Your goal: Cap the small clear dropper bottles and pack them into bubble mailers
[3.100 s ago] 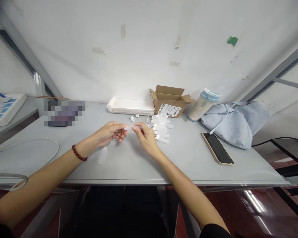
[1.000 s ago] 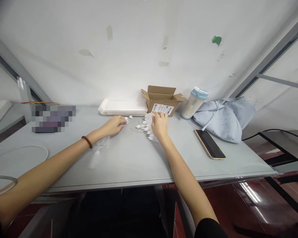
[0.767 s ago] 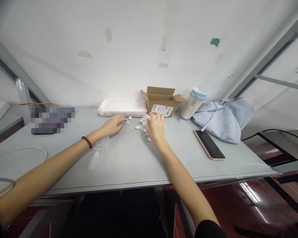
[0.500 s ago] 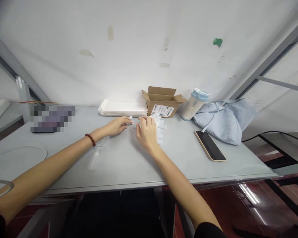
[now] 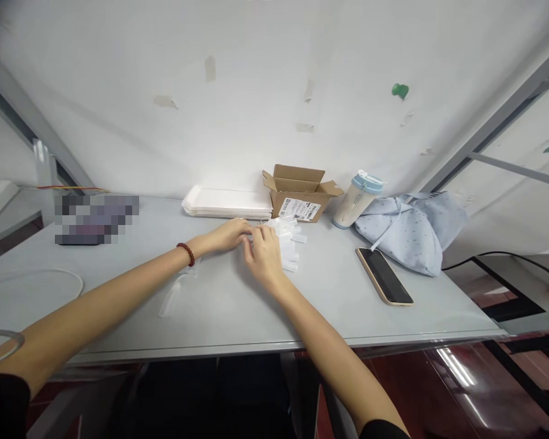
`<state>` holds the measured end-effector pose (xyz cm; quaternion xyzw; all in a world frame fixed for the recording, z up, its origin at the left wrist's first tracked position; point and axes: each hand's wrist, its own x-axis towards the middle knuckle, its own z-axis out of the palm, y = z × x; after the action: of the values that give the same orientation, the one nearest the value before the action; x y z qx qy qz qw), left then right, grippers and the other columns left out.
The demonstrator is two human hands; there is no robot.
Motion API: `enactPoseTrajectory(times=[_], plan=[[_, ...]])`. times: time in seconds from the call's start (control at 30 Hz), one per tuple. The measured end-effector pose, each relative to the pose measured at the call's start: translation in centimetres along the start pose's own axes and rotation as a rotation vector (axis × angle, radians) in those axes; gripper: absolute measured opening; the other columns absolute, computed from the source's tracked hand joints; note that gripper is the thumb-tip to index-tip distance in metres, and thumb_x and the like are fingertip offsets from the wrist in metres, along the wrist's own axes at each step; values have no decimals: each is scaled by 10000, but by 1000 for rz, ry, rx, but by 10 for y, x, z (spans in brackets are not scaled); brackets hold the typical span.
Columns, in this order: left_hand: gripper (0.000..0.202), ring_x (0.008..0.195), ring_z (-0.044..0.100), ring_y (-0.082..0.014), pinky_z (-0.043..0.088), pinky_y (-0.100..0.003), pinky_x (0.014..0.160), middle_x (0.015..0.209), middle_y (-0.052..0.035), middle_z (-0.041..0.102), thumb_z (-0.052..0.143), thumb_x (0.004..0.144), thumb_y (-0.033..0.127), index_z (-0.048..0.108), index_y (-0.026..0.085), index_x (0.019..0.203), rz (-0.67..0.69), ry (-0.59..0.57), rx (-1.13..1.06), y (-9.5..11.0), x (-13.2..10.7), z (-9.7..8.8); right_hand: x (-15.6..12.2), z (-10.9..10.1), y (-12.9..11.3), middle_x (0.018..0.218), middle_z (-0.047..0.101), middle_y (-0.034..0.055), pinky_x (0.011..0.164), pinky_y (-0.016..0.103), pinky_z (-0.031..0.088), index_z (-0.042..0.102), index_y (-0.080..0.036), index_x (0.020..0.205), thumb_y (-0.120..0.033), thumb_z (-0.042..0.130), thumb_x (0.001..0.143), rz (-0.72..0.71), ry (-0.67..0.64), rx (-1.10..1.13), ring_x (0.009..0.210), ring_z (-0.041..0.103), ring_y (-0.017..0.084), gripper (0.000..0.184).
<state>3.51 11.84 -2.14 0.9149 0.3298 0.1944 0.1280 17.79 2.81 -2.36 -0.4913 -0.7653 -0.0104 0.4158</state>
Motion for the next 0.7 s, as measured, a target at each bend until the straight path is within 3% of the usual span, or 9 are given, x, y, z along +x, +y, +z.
enactPoseTrajectory(times=[0.2, 0.33, 0.47, 0.7], plan=[[350, 1055, 610, -243, 479, -343, 934, 1125, -118, 665, 490, 785, 72, 699, 148, 1054, -89, 92, 121, -12, -3, -14, -3, 4, -6, 966, 632, 124, 824, 385, 448, 598, -162, 1001, -199, 427, 917, -86, -94, 41, 913, 543, 249, 194], [402, 1146, 581, -233, 429, -346, 1022, 1246, -104, 639, 497, 765, 72, 686, 157, 1110, -86, 12, 101, -18, -4, -25, -8, 10, -12, 897, 635, 97, 771, 340, 432, 590, -172, 970, -175, 432, 918, -180, -271, 53, 851, 559, 220, 166], [363, 1132, 599, -239, 442, -343, 1001, 1195, -96, 679, 498, 788, 107, 699, 161, 1085, -125, -9, 107, -18, -1, -19, -13, 17, -17, 859, 633, 86, 757, 328, 415, 585, -177, 934, -162, 476, 904, -265, -347, 60, 839, 558, 219, 114], [229, 918, 650, -238, 483, -318, 830, 938, -91, 729, 513, 797, 145, 718, 182, 892, -157, -7, 159, -14, 7, -11, -14, 17, -19, 876, 631, 88, 763, 322, 421, 577, -168, 955, -154, 480, 905, -273, -387, 85, 832, 558, 211, 110]])
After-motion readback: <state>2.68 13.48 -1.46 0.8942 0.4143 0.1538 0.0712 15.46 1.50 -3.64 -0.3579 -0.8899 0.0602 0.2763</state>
